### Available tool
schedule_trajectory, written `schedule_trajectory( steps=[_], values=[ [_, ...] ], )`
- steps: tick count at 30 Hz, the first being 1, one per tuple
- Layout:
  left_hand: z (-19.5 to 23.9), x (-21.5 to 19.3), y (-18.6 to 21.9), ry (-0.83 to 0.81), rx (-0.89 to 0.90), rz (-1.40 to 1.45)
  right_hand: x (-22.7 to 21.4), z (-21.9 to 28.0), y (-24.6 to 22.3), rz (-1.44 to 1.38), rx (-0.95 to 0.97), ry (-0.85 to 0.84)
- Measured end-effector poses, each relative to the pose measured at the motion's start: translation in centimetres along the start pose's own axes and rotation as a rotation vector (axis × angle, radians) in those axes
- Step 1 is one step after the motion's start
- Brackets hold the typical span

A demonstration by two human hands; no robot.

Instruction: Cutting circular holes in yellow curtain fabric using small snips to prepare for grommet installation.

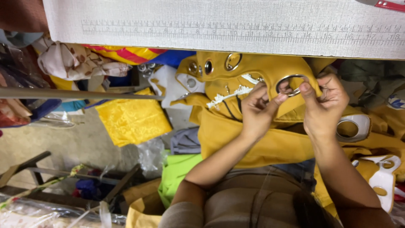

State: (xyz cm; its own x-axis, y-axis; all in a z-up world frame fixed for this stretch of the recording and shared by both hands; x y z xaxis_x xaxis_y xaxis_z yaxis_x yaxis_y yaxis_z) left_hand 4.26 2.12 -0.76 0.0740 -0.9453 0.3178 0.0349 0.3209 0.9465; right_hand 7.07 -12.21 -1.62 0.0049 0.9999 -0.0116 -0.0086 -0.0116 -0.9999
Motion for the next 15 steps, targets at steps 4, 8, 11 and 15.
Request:
schedule_trajectory(
  steps=[4,8,11,15],
  values=[
    [-0.3,-0.3,0.1,0.088,0.005,0.079,0.1,0.2,-1.0,0.278,0.110,-0.264],
    [0.5,-0.2,-1.7,0.075,-0.017,0.148,0.3,1.0,-1.4,0.373,0.146,-0.266],
    [0.7,-0.3,-2.7,0.079,-0.007,0.168,1.0,1.5,-2.8,0.353,0.145,-0.276],
    [0.7,-0.3,-3.4,0.182,-0.049,0.152,1.5,2.3,-2.2,0.400,0.129,-0.226]
  ],
)
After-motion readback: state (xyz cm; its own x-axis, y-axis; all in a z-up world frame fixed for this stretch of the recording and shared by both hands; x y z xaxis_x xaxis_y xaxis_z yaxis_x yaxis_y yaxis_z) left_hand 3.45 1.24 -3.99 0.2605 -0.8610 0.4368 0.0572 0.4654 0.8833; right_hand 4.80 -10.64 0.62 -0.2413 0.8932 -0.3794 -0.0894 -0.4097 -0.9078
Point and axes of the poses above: each hand's wrist, its own z-axis away from the middle knuckle, its own x-axis out of the palm, y = z × x, the point moved 4 cm from there along -z, towards the middle knuckle, and after that the axes turned 12 degrees about -y, right-handed, at the moved point
